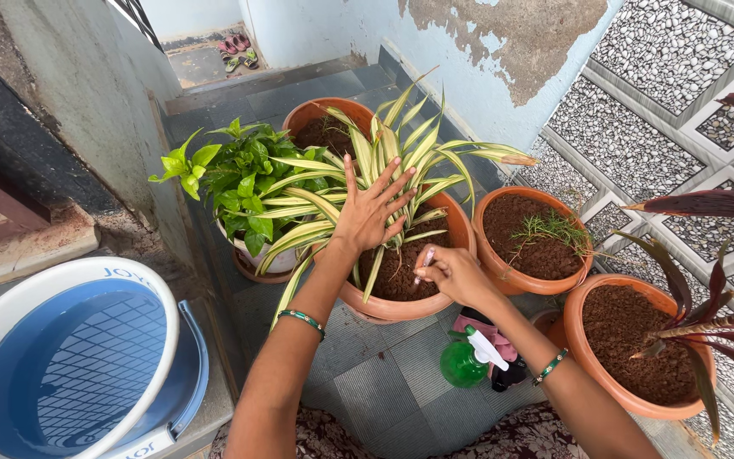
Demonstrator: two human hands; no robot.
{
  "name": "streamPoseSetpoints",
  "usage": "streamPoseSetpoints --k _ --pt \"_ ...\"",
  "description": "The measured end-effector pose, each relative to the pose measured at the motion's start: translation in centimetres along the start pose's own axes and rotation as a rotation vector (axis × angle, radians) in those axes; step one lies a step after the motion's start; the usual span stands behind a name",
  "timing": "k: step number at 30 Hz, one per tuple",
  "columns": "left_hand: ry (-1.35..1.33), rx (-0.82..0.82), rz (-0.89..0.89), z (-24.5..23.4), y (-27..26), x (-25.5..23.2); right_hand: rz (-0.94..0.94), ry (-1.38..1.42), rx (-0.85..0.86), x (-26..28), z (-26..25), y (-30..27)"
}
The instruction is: The person tends to potted plants on a tiled floor. They use a small tool to loosen the soil around a spider plant, then spray the leaves with a spray bottle and wipe them with a cloth.
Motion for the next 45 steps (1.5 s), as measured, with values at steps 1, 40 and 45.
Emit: streamPoseSetpoints --k 1,40,45 --pt "-0.006 -0.013 -0.001 0.0 0.0 0.0 0.006 0.025 -0.018 0.1 -0.6 0.2" --pt "-0.02 -0.017 0.004 0.1 0.1 0.1 -0.155 0.23 0.058 0.8 -2.3 2.2" --pt "0.0 -0.009 0.003 0.2 -0.2 -0.2 0.055 0.042 -0.115 -0.8 -2.8 2.3"
Point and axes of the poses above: each hand's wrist, its own y-axis towards the middle knuckle, its own z-axis out of the palm, x = y × z, the point moved 7 cm from there along y, towards the middle knuckle, and after that the axes turned 12 degrees about z, right-handed, at the moved point
